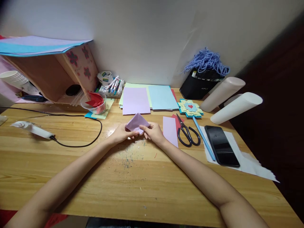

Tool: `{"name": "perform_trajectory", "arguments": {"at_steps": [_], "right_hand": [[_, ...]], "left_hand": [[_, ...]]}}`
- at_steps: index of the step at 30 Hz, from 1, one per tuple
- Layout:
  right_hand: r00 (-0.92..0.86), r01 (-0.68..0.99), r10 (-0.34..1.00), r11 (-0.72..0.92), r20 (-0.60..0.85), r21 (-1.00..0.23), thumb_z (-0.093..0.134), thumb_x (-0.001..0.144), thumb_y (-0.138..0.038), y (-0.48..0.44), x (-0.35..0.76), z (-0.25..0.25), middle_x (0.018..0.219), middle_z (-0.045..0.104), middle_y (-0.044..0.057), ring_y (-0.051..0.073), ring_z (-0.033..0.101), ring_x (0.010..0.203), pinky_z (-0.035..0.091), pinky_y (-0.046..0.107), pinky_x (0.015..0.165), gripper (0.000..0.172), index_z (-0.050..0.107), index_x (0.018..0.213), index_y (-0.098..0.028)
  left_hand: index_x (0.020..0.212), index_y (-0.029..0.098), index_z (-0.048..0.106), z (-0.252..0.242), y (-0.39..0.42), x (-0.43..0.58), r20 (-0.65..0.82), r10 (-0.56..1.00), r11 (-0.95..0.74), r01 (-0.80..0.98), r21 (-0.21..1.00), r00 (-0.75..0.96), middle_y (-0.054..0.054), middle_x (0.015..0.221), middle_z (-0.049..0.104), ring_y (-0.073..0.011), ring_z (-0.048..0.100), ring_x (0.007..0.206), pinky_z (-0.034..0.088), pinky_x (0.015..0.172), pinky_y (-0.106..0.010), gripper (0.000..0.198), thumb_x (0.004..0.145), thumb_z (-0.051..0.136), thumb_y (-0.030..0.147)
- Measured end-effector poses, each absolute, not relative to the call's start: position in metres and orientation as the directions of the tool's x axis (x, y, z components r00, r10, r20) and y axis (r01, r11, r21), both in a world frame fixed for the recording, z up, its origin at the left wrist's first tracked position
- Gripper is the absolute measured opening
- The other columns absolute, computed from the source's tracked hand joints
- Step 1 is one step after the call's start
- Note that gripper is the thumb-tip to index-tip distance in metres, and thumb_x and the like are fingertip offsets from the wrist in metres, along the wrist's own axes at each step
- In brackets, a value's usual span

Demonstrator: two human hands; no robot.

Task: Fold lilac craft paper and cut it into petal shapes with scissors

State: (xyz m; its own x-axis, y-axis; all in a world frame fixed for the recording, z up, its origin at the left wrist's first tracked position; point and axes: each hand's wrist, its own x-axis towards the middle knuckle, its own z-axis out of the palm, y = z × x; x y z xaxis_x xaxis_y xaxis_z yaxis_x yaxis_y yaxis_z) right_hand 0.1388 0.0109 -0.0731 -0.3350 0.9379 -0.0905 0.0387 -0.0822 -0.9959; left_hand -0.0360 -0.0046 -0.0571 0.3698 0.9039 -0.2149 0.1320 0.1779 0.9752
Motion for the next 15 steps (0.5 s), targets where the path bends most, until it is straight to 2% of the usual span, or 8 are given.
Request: {"name": "perform_trajectory", "arguments": {"at_steps": [3,5,8,10,12,15], "right_hand": [[-0.324,-0.027,0.94,-0.125,-0.109,-0.992,0.051,0.077,-0.055,0.0128,0.1394,-0.0785,0.04,0.054,0.0,0.006,0.036,0.026,0.02,0.02,0.028,0.047,0.051,0.051,-0.016],[-0.297,-0.052,0.952,-0.098,-0.078,-0.994,0.049,0.079,-0.055,0.0138,0.1399,-0.0803,0.043,0.056,0.001,0.007,0.04,0.029,0.024,0.02,0.029,0.047,0.052,0.052,-0.016],[-0.257,-0.042,0.966,0.025,0.035,-0.999,0.063,0.072,-0.044,0.0143,0.1406,-0.0787,0.06,0.061,0.0,0.009,0.052,0.049,0.04,0.02,0.045,0.029,0.06,0.069,-0.016],[-0.27,-0.011,0.96,0.073,0.073,-0.997,0.072,0.065,-0.037,0.014,0.1408,-0.0766,0.072,0.063,0.0,0.012,0.057,0.063,0.044,0.022,0.057,0.027,0.061,0.079,-0.017],[-0.273,0.03,0.96,0.073,0.062,-0.997,0.073,0.063,-0.036,0.0138,0.1411,-0.0757,0.073,0.062,0.0,0.013,0.056,0.065,0.044,0.023,0.058,0.028,0.06,0.078,-0.017],[-0.23,0.017,0.972,0.05,0.045,-0.999,0.066,0.07,-0.04,0.0138,0.1416,-0.077,0.066,0.057,-0.001,0.012,0.052,0.059,0.041,0.023,0.054,0.025,0.058,0.071,-0.017]], "left_hand": [[0.075,0.011,0.059,-0.0548,-0.0025,-0.0388,-0.25,0.891,0.206,0.153,0.967,0.379,-0.003,0.06,0.058,-0.0098,0.051,0.053,0.037,0.048,-0.021,0.031,0.065,0.069,0.038],[0.079,0.011,0.059,-0.0531,-0.0026,-0.0412,-0.273,0.888,0.228,0.16,0.96,0.369,-0.004,0.064,0.058,-0.0095,0.05,0.054,0.035,0.047,-0.02,0.032,0.065,0.068,0.039],[0.082,0.011,0.058,-0.0514,-0.0037,-0.0442,-0.265,0.863,0.205,0.181,0.962,0.43,-0.003,0.067,0.057,-0.0089,0.047,0.055,0.032,0.047,-0.019,0.03,0.07,0.063,0.038],[0.083,0.011,0.058,-0.051,-0.0041,-0.0448,-0.224,0.822,0.142,0.192,0.971,0.524,-0.002,0.069,0.056,-0.0094,0.047,0.058,0.033,0.051,-0.02,0.027,0.071,0.062,0.035],[0.081,0.012,0.058,-0.051,-0.0039,-0.0443,-0.179,0.785,0.083,0.186,0.979,0.593,-0.002,0.071,0.055,-0.0102,0.047,0.062,0.036,0.057,-0.021,0.024,0.071,0.062,0.033],[0.08,0.012,0.058,-0.0516,-0.0034,-0.0425,-0.157,0.786,0.096,0.133,0.986,0.598,-0.003,0.075,0.055,-0.0113,0.047,0.067,0.035,0.061,-0.023,0.024,0.075,0.057,0.035]]}}
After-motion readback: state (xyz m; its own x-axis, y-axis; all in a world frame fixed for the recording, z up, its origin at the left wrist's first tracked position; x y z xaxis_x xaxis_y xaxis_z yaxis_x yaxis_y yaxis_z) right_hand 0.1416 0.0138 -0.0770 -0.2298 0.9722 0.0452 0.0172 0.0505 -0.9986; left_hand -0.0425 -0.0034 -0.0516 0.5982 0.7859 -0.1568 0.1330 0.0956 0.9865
